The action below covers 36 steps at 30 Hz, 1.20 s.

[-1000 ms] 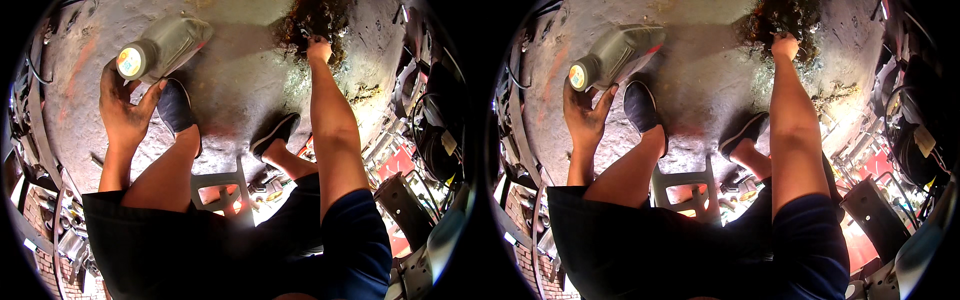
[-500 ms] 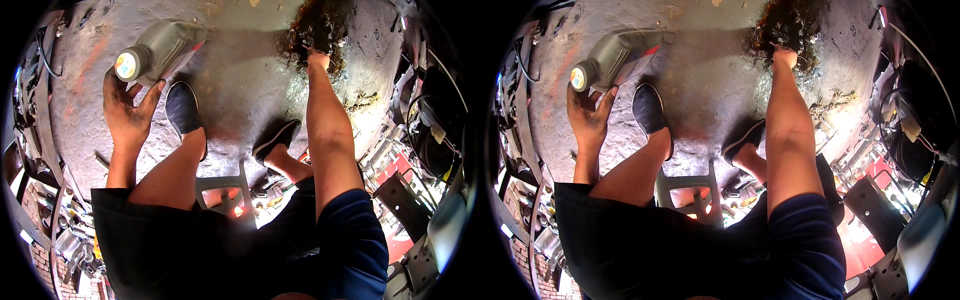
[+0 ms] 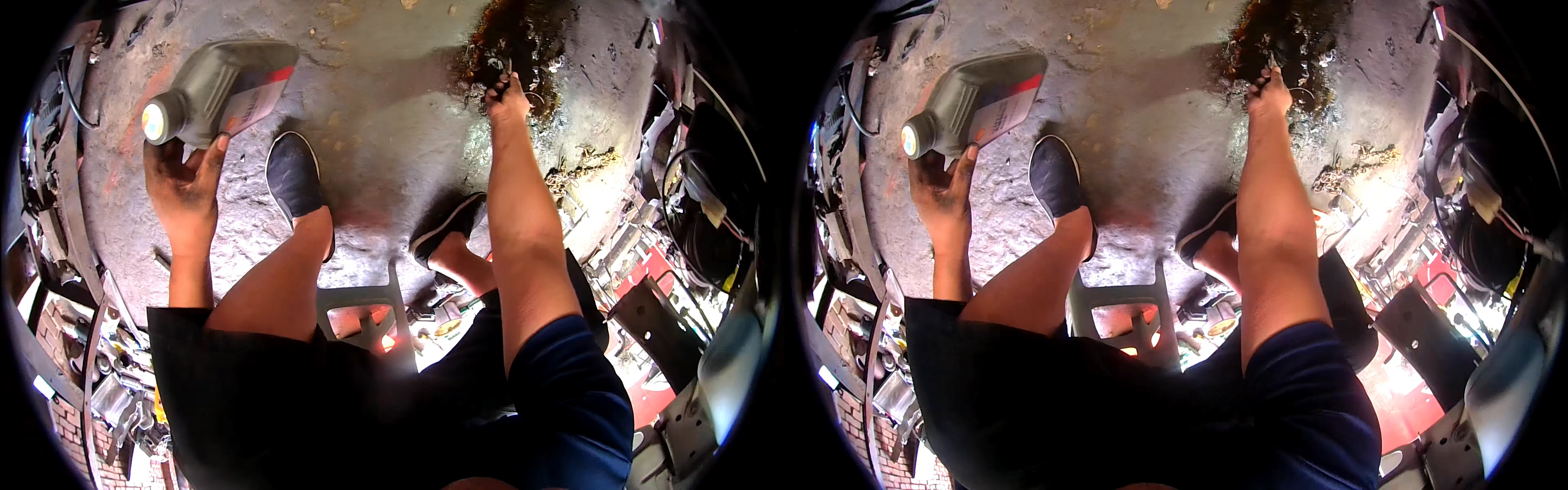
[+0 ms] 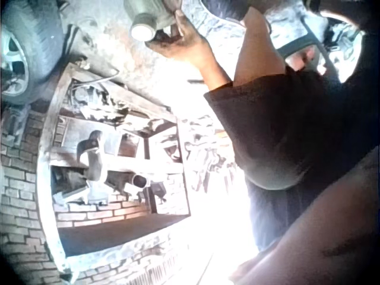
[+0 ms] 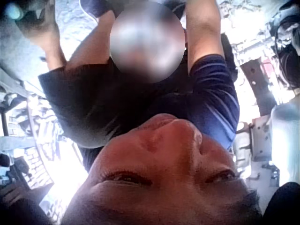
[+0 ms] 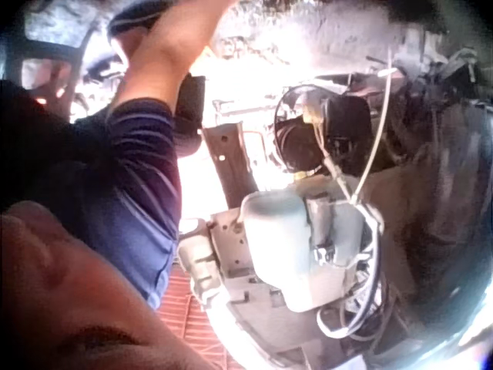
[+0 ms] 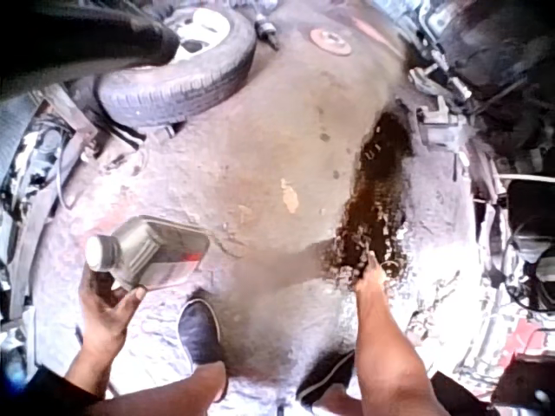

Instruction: The person works on a car's front headlight assembly in a garage. They pick up a small bottle, place it down, and then use a screwdriver to loosen and remove fasteners from the headlight housing. The person manipulates the headlight and uses tools to adjust components within the engine bay area.

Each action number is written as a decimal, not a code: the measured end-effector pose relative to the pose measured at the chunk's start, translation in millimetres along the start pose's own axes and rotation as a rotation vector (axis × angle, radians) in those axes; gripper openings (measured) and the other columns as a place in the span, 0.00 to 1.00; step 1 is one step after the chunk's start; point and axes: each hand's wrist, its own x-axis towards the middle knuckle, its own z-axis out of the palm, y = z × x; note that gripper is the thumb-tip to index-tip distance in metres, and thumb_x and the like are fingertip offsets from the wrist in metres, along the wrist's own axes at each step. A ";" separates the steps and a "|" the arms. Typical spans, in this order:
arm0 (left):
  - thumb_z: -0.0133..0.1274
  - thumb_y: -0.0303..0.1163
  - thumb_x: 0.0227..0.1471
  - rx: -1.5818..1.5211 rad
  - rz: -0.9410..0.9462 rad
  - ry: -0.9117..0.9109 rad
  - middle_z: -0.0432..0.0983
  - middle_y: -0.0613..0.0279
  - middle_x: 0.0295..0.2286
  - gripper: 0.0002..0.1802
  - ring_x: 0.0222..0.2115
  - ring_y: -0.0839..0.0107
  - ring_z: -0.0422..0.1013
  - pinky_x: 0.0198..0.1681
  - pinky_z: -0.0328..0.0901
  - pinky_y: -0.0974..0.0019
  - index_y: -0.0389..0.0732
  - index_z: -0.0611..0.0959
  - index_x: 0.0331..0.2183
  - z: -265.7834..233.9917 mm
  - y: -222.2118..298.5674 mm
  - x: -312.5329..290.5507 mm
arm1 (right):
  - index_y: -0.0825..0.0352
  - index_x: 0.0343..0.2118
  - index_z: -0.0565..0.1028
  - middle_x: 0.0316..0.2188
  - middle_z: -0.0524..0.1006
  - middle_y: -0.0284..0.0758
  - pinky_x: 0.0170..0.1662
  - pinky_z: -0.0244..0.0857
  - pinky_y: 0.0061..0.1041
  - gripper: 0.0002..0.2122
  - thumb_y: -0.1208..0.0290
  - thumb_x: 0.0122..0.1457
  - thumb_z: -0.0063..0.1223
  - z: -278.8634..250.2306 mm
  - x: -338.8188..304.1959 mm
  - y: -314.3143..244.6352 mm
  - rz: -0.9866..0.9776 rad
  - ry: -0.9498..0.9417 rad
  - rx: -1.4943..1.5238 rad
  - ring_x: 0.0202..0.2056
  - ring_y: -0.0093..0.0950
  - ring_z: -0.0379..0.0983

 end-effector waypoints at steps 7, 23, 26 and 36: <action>0.71 0.23 0.54 0.270 -0.003 0.232 0.74 0.45 0.56 0.38 0.56 0.62 0.74 0.56 0.76 0.61 0.30 0.69 0.61 -89.7 -30.7 -40.3 | 0.60 0.44 0.78 0.33 0.77 0.26 0.34 0.64 0.28 0.09 0.61 0.72 0.57 24.5 -127.7 8.4 0.139 -0.504 0.483 0.33 0.23 0.72; 0.76 0.49 0.43 0.633 -0.195 1.226 0.81 0.42 0.35 0.39 0.34 0.41 0.79 0.41 0.72 0.42 0.31 0.76 0.45 -311.4 -161.5 -229.3 | 0.65 0.45 0.77 0.31 0.76 0.30 0.38 0.68 0.23 0.05 0.71 0.72 0.56 -177.3 -329.5 -70.0 0.058 -0.493 0.176 0.32 0.22 0.71; 0.67 0.60 0.52 1.101 -0.242 1.540 0.82 0.46 0.32 0.38 0.31 0.47 0.81 0.35 0.76 0.46 0.33 0.80 0.45 -391.8 -257.1 -256.1 | 0.60 0.41 0.78 0.26 0.71 0.24 0.29 0.65 0.20 0.04 0.67 0.71 0.58 -230.8 -294.2 -111.4 0.210 -0.776 0.105 0.25 0.18 0.66; 0.63 0.52 0.59 0.737 -0.556 0.876 0.82 0.44 0.39 0.33 0.36 0.47 0.81 0.39 0.78 0.47 0.32 0.78 0.52 -293.9 -165.5 -264.4 | 0.65 0.42 0.79 0.34 0.80 0.31 0.41 0.70 0.26 0.07 0.67 0.69 0.60 -322.3 -485.6 -132.1 -0.168 -0.512 0.353 0.35 0.24 0.75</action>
